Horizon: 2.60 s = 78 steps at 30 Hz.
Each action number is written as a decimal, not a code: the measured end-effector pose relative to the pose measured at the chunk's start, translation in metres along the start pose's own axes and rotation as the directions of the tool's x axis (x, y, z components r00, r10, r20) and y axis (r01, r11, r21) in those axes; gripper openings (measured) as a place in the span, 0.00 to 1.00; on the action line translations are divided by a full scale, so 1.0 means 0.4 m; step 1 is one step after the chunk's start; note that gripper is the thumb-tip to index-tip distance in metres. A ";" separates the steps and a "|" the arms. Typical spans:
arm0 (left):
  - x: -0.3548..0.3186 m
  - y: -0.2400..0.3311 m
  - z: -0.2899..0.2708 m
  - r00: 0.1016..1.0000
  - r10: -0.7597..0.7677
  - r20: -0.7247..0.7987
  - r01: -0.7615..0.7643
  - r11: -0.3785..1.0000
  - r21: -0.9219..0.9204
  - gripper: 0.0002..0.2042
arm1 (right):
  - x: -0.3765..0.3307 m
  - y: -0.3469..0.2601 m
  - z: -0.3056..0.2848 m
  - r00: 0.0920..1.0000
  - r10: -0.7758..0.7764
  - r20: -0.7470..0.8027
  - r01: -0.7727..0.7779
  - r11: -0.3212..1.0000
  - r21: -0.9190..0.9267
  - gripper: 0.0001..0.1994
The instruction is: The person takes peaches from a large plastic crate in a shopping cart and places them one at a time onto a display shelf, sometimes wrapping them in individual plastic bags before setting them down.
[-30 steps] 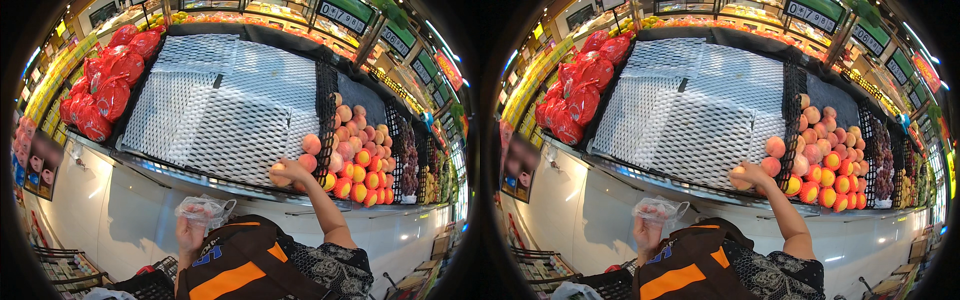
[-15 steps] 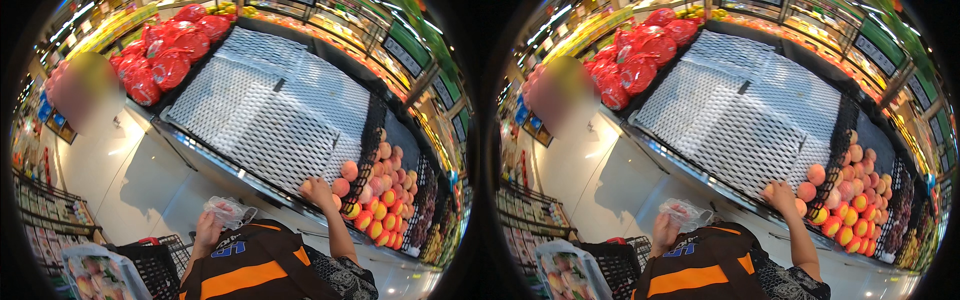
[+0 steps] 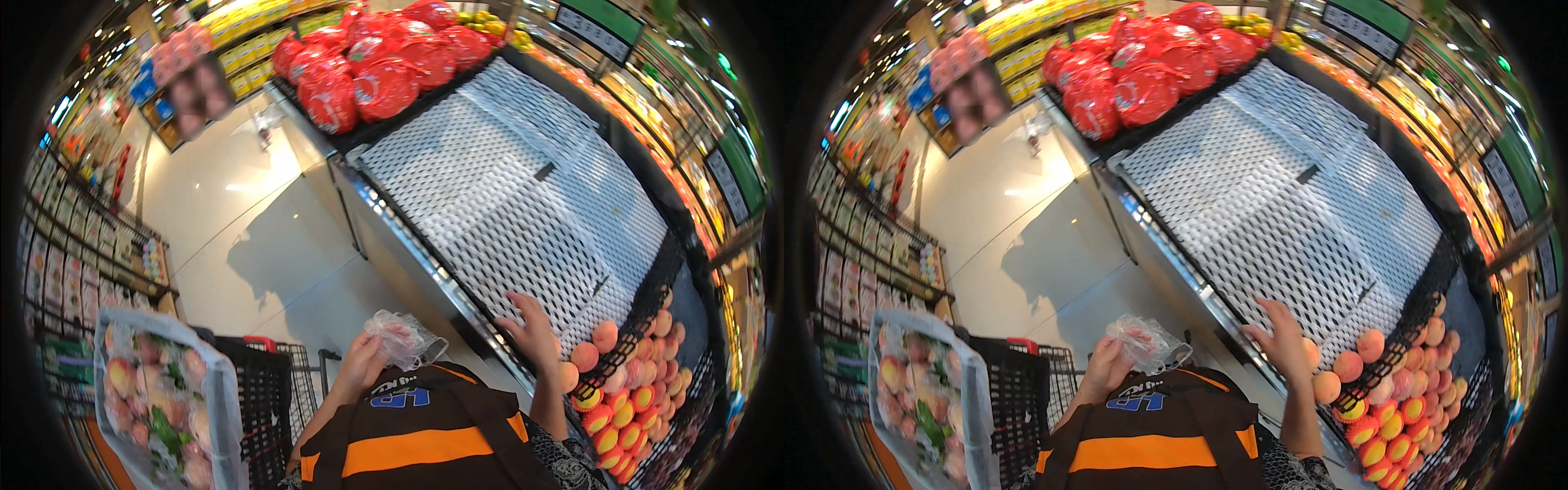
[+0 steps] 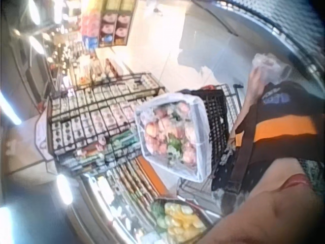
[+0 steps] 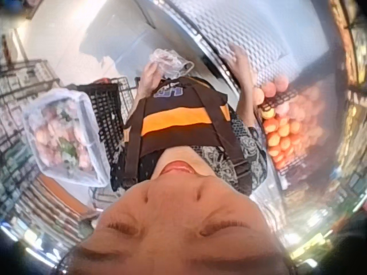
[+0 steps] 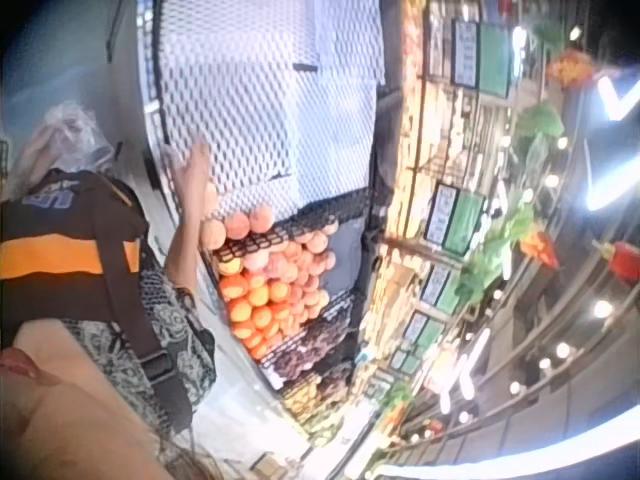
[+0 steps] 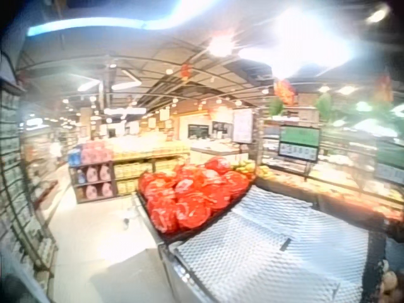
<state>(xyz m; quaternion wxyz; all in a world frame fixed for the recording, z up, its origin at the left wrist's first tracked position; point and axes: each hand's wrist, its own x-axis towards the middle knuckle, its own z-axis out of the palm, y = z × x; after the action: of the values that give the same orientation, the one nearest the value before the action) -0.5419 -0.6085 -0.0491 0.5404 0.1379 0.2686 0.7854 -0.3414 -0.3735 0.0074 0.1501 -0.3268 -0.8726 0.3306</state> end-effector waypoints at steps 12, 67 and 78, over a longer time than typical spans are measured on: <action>-0.213 0.012 -0.045 0.876 0.262 -0.404 0.029 0.809 0.588 0.10 | 0.124 -0.295 0.346 0.581 -0.562 0.589 0.181 0.795 0.579 0.16; -0.647 0.202 0.287 0.054 0.997 -0.054 0.143 0.046 0.989 0.19 | -0.032 -1.068 0.598 0.045 -0.866 0.498 0.438 0.465 0.769 0.06; -0.571 0.269 0.293 0.083 0.981 -0.173 -0.078 0.179 0.981 0.51 | -0.036 -1.018 0.344 0.295 -0.852 0.431 -0.348 0.325 0.880 0.04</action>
<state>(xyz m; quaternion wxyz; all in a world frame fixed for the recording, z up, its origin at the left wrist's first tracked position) -0.4796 -0.8164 0.1251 -0.2398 0.0525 0.7183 0.6510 -0.5882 -0.6802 0.1805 -0.1476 0.2547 -0.4933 0.8186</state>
